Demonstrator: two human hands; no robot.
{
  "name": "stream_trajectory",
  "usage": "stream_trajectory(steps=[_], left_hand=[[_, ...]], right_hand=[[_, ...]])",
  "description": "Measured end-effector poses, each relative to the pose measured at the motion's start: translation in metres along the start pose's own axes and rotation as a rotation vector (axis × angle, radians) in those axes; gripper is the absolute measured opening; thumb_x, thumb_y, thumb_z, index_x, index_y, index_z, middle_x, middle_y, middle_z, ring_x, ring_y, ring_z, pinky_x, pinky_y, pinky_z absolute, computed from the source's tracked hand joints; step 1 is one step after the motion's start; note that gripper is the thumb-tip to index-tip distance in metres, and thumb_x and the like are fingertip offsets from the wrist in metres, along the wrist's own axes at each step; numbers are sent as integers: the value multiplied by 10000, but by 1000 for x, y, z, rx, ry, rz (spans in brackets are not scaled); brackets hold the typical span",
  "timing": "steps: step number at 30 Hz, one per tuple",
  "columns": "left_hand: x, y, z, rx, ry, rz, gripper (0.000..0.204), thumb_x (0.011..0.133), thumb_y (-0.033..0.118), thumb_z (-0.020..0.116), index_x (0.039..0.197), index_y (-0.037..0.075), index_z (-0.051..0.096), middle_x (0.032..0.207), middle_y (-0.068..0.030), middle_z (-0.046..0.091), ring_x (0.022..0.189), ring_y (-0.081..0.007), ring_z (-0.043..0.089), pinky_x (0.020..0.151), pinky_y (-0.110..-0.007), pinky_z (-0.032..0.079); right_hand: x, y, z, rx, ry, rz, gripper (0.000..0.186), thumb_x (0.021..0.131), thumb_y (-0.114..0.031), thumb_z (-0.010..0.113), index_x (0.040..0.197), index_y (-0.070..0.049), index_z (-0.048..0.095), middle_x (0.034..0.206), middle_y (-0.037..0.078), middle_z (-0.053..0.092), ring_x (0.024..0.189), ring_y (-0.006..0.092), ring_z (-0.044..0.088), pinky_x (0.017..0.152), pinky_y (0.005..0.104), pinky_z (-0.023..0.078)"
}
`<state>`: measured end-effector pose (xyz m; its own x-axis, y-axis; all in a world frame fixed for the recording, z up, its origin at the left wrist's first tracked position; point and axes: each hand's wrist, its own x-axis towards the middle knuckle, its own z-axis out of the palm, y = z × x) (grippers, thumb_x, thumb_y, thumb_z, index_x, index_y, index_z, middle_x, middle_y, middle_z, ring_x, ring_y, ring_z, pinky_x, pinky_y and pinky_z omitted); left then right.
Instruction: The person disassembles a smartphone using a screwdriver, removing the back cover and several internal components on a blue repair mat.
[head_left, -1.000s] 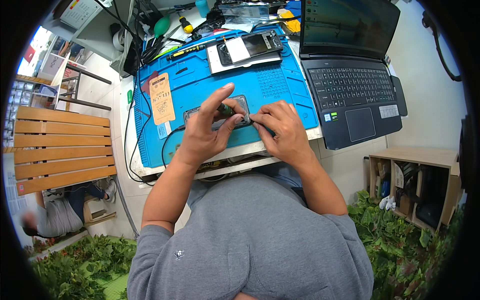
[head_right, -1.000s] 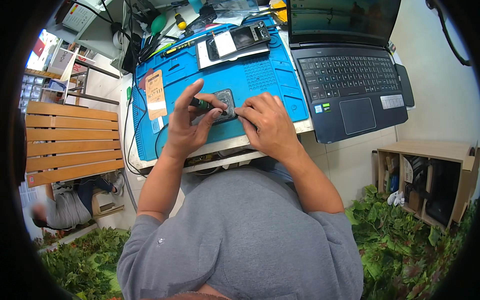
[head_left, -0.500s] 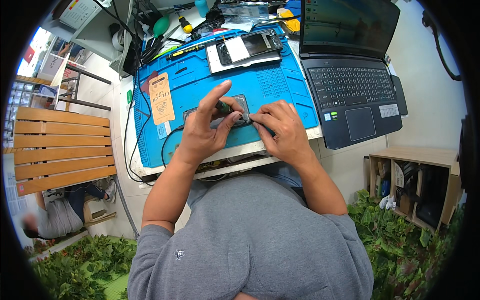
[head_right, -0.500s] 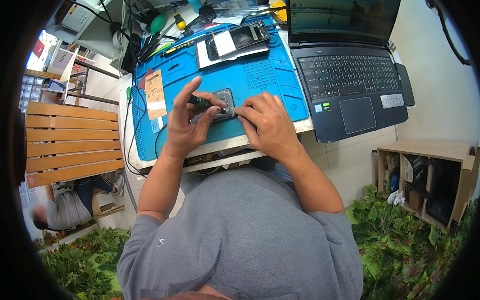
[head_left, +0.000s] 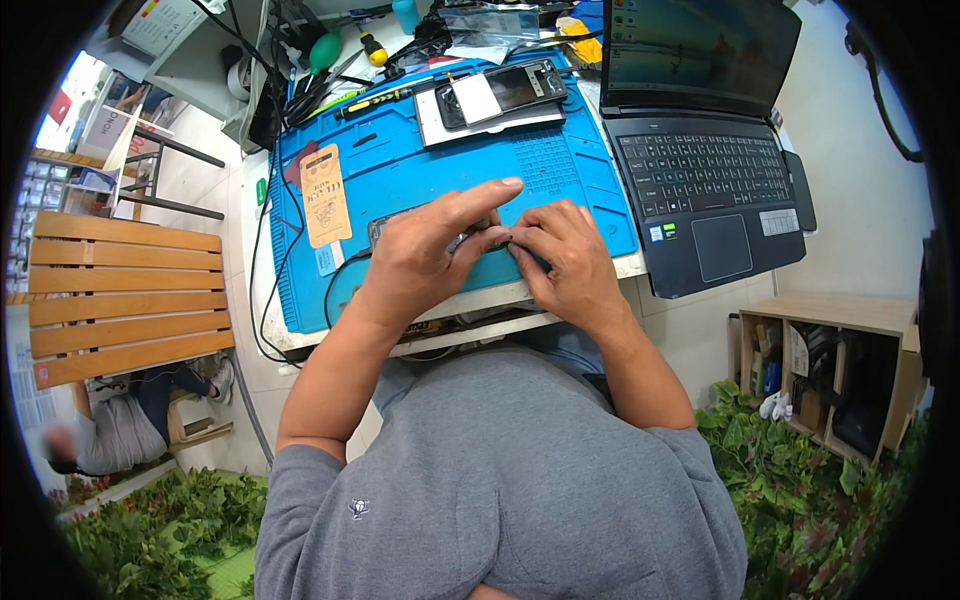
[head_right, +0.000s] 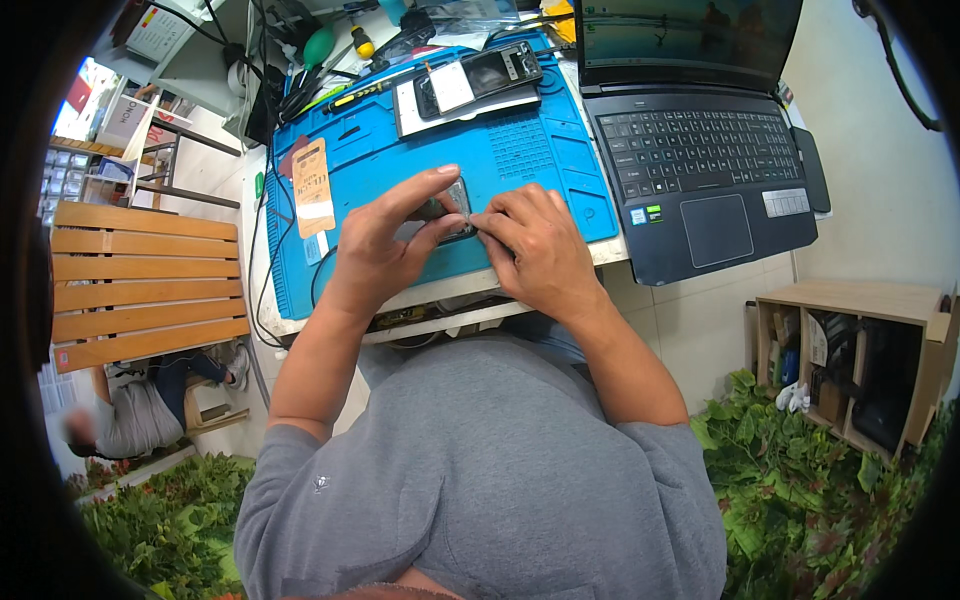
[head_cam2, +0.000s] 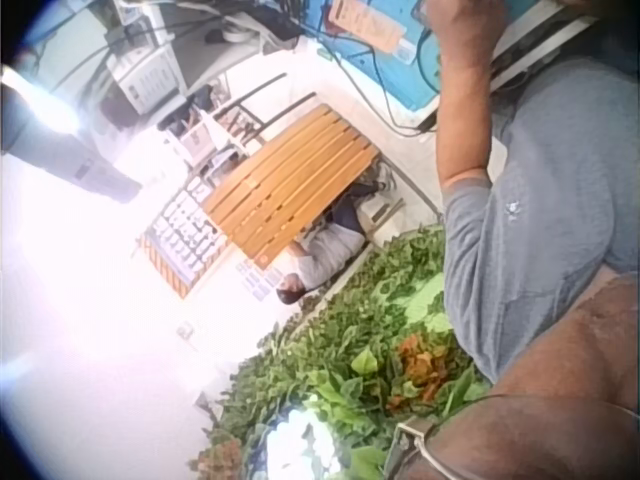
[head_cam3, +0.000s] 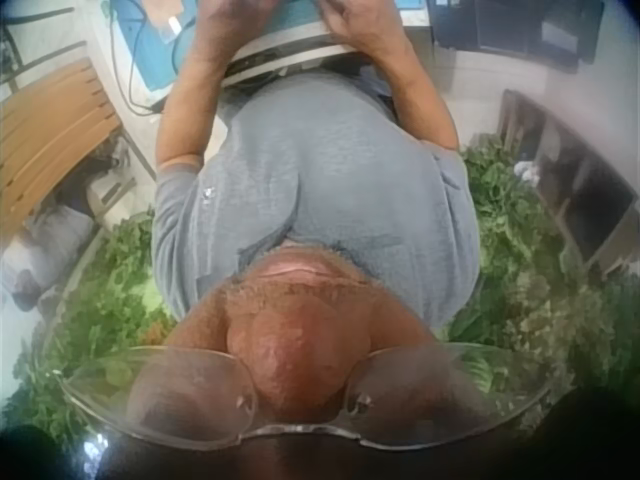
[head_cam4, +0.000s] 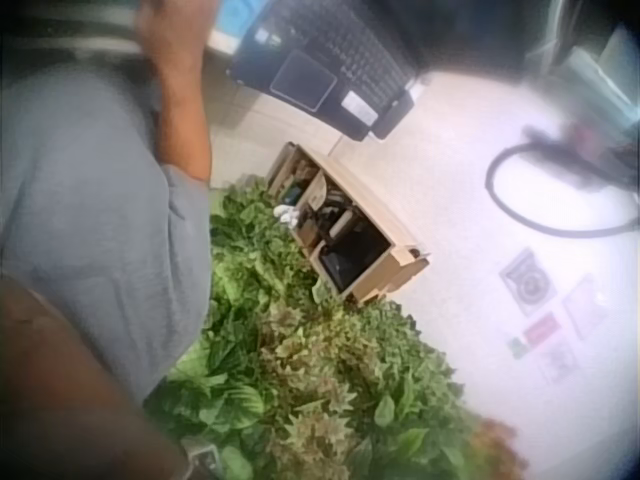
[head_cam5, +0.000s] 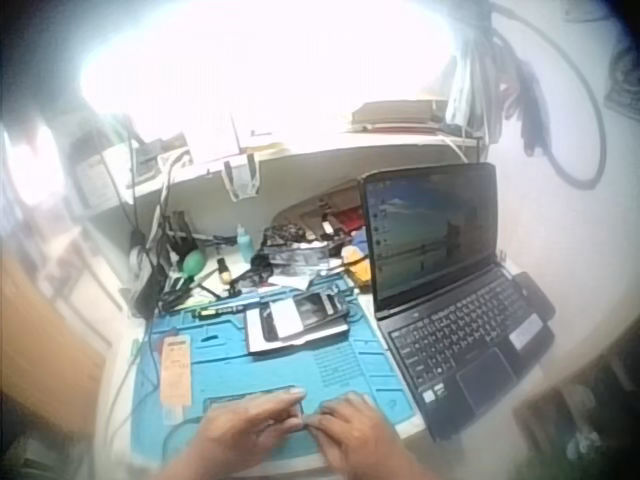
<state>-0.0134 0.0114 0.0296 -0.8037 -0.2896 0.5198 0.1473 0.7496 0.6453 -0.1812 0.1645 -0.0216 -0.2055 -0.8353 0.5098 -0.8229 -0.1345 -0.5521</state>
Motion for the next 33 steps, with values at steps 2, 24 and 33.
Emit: stream_trajectory(steps=[2,24,33], left_hand=[[2,-1,-3,15,-17,-2,678,879,-109,850,1495,83,641,1330,-162,791,1084,-262,822,932,-375,700],[23,12,-28,7,-167,-120,653,914,-90,810,1524,112,694,1194,-100,816,983,-204,792,848,-340,662],[29,16,-34,-8,-196,-203,670,903,-81,822,1534,106,696,1181,-103,806,980,-194,791,869,-339,665]], right_hand=[[0,0,0,6,-6,7,204,913,-71,817,1117,-66,834,1097,63,741,1062,249,658,900,412,481],[1,-1,0,33,16,-16,197,906,-59,806,1101,-56,835,1087,66,742,1066,255,662,897,418,482],[2,-1,1,38,19,-16,195,910,-63,806,1103,-54,834,1081,66,741,1058,256,662,885,419,478]])
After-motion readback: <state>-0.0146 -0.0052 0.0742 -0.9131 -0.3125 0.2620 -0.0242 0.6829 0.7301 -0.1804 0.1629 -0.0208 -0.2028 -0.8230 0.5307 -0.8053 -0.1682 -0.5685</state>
